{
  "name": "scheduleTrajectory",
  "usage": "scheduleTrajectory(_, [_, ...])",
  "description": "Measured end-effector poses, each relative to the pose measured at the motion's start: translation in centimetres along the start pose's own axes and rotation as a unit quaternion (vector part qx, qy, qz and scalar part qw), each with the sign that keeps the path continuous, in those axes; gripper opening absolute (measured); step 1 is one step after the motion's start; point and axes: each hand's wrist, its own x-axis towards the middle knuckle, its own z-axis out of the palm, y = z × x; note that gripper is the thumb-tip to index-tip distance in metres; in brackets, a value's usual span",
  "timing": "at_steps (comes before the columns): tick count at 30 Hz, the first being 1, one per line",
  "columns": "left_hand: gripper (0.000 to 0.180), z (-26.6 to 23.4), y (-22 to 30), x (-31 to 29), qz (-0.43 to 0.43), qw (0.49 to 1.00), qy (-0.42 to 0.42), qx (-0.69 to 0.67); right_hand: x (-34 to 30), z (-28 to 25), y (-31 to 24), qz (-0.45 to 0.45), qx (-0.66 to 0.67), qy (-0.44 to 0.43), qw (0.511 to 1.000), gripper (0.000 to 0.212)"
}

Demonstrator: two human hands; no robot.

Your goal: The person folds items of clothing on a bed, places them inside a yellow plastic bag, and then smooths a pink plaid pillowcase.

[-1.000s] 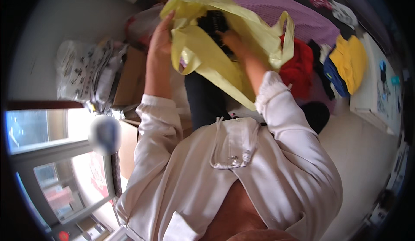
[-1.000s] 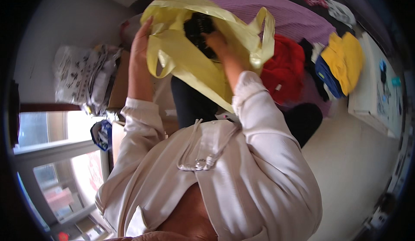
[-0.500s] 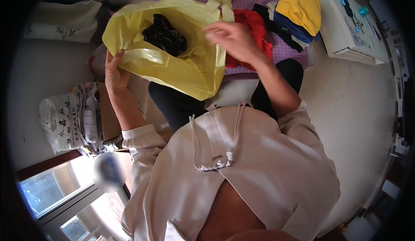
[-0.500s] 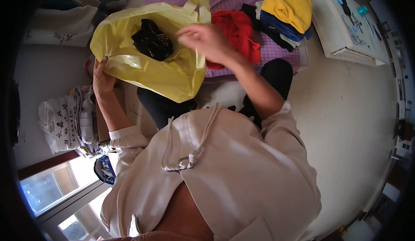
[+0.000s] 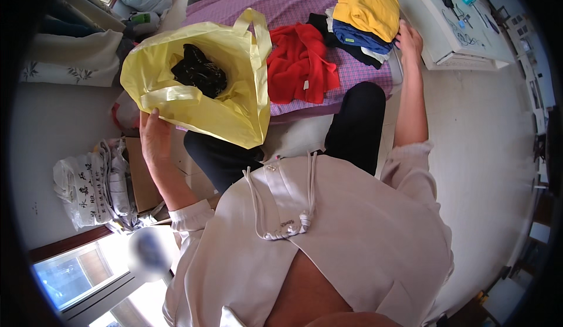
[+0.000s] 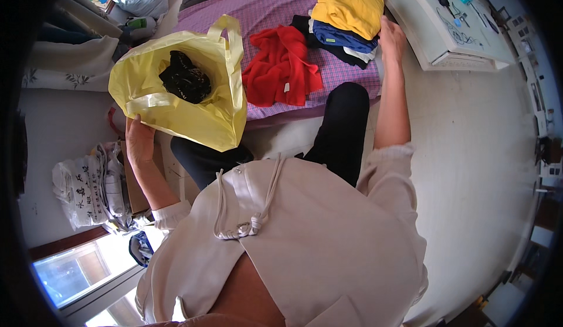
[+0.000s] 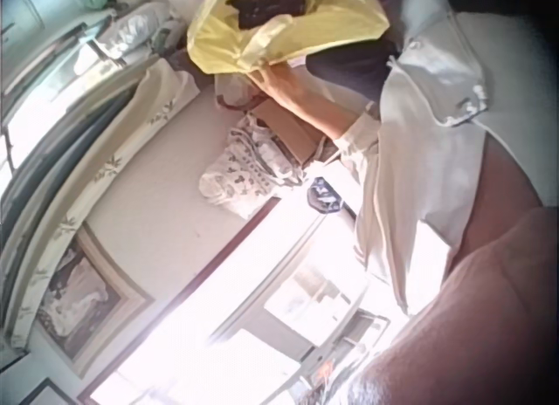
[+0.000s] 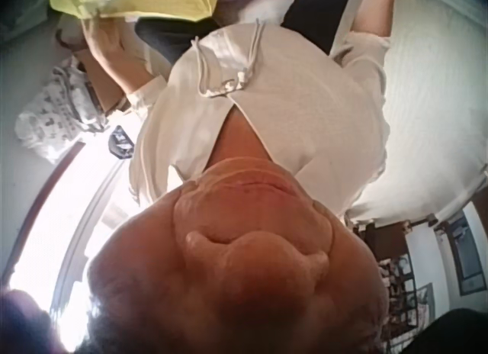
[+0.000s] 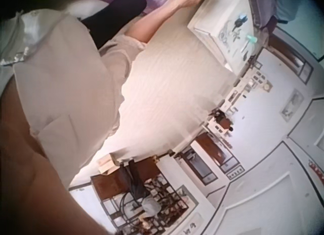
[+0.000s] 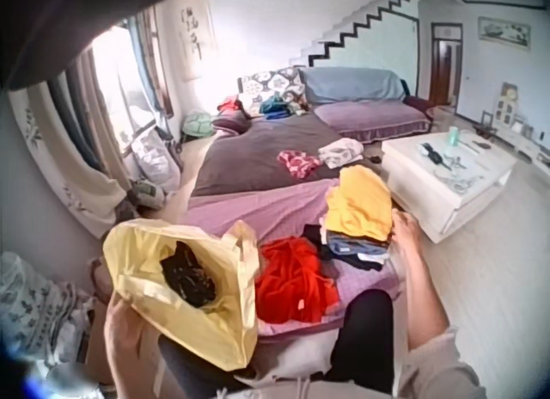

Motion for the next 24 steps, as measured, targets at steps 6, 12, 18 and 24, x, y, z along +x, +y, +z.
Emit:
scheduleTrajectory(6, [0.048, -1.7, 0.0, -1.4, -0.002, 1.000, -0.005, 0.011, 6.8, 3.4, -1.2, -0.057, -0.412, -0.091, 0.905, 0.093])
scheduleTrajectory(12, [0.045, 1.2, -2.4, -2.6, -0.050, 0.991, 0.050, 0.113, 12.3, 4.8, 1.6, 0.105, -0.010, -0.234, 0.967, 0.064])
scheduleTrajectory(18, [0.037, 2.5, -5.5, -4.1, -0.144, 0.986, 0.077, 0.041, 14.3, 6.1, 1.6, 0.166, 0.024, -0.277, 0.946, 0.055])
scheduleTrajectory(24, [0.037, 2.0, -4.3, -4.9, -0.089, 0.990, 0.097, -0.057, 12.9, 7.1, 0.1, 0.206, 0.056, -0.281, 0.936, 0.051])
